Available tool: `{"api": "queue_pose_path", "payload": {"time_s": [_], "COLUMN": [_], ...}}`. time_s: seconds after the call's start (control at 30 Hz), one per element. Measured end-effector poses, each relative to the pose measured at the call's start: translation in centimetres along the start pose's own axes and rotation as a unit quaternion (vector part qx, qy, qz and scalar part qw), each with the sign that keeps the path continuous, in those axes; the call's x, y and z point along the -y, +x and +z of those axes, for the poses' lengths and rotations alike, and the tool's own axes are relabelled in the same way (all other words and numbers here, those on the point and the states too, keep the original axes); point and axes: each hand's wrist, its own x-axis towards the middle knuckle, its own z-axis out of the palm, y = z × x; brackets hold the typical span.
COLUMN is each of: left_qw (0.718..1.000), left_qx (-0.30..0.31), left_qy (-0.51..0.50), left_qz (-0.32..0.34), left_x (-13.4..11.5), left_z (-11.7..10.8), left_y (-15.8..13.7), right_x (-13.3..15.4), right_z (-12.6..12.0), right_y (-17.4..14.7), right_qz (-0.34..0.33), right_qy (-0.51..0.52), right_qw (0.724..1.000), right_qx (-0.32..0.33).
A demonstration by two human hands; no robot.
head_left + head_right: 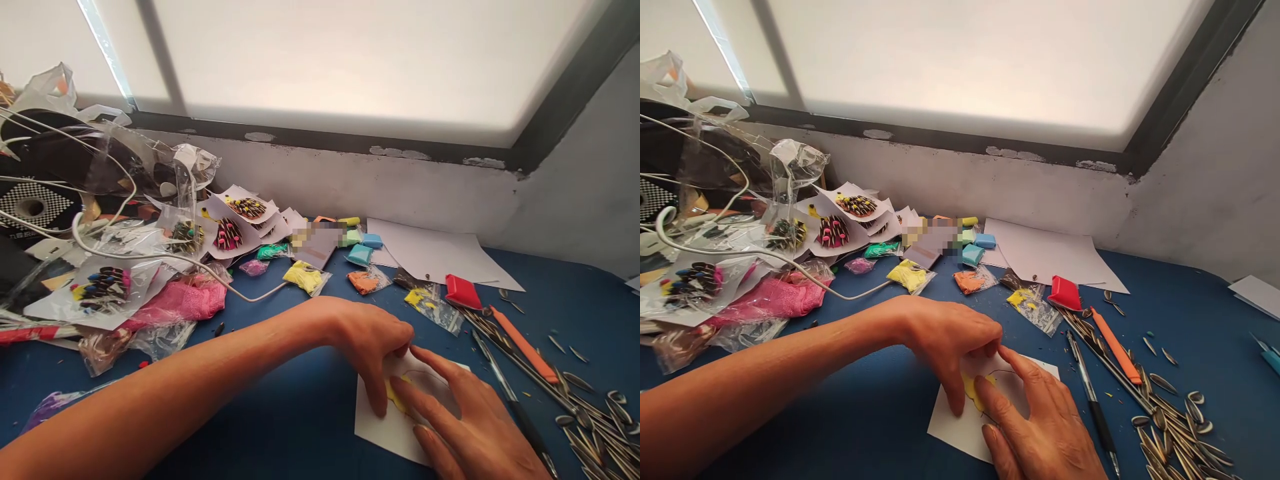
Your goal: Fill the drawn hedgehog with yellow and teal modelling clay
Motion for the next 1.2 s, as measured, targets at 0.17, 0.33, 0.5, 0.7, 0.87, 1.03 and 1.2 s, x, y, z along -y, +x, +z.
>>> {"api": "queue_pose_path", "payload": {"time_s": [0.17,0.33,0.5,0.7,0.87,1.03,1.2], "left_qw": [1.000,1.000,1.000,1.000,1.000,1.000,1.000], "left_qx": [0.004,0.000,0.004,0.000,0.002,-0.002,-0.004], "left_qy": [0.002,0.004,0.004,-0.002,-0.004,-0.002,-0.004], "left_qz": [-0.004,-0.002,-0.007,-0.009,-0.009,-0.006,-0.008], "left_x": [-0.2,-0.2,-0.1,0.0,0.0,0.1,0.1], "left_z": [-0.1,-0.1,-0.1,-0.1,-0.1,0.0,0.0], "left_y": [0.0,0.0,0.0,0.0,0.0,0.0,0.0], "right_x": [-0.7,-1.3,-0.8,-0.4,-0.4,-0.3,-0.3], "right_z": [1.0,1.1,0.4,-0.2,-0.2,-0.4,-0.4], "right_y": [-0.3,0.1,0.2,0.8,1.0,0.7,1.1], "right_qz": [-0.030,-0.077,-0.078,-0.062,-0.076,-0.078,-0.069], "right_qy": [-0.026,-0.065,-0.077,-0.072,-0.090,-0.094,-0.094], "right_qw": [0.998,0.995,0.994,0.995,0.993,0.992,0.993], "right_qx": [-0.041,-0.018,-0.006,0.009,0.013,0.014,0.014]}}
